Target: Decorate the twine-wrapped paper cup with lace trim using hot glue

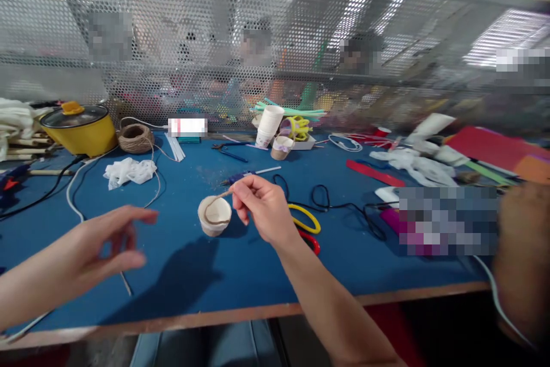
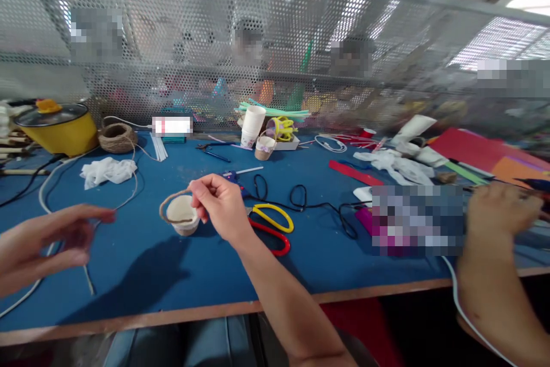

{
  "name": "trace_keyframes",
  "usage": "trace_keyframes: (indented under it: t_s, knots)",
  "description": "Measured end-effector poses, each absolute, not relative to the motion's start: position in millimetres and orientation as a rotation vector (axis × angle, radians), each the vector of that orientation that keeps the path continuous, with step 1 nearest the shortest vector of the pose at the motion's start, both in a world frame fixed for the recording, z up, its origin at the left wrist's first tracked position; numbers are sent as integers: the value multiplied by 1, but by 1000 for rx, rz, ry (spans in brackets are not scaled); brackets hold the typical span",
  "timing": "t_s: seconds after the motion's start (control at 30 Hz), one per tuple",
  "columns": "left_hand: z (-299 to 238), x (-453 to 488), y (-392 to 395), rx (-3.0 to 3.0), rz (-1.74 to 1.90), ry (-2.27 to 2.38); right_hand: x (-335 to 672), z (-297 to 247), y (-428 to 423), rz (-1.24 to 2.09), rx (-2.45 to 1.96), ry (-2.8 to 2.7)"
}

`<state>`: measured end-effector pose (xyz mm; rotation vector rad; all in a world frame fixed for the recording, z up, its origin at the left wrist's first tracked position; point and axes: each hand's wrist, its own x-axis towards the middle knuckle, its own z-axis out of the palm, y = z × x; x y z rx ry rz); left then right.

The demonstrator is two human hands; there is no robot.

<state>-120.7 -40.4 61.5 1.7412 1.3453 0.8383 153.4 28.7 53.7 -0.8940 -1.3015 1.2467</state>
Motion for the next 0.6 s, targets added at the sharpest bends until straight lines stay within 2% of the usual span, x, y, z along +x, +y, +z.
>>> trace_keyframes:
  t_s: [0.17, 0.3, 0.4, 0.43, 0.6]
  knots:
    - [73, -53, -1, 1854, 741, 1086, 138, 54, 16, 1262, -924, -1404]
    - [69, -46, 9, 1812, 823, 1082, 161, 58, 35, 1234, -942, -1606]
    - [64, -59, 15, 1715, 948, 1175, 191, 56, 69, 727, -1474, -1838]
    - [62, -62, 18, 1690, 983, 1192, 199, 52, 82, 657, -1597, -1862]
    - [53, -67, 28, 1619, 1031, 1192, 214, 20, 121, 680, -1914, -2009]
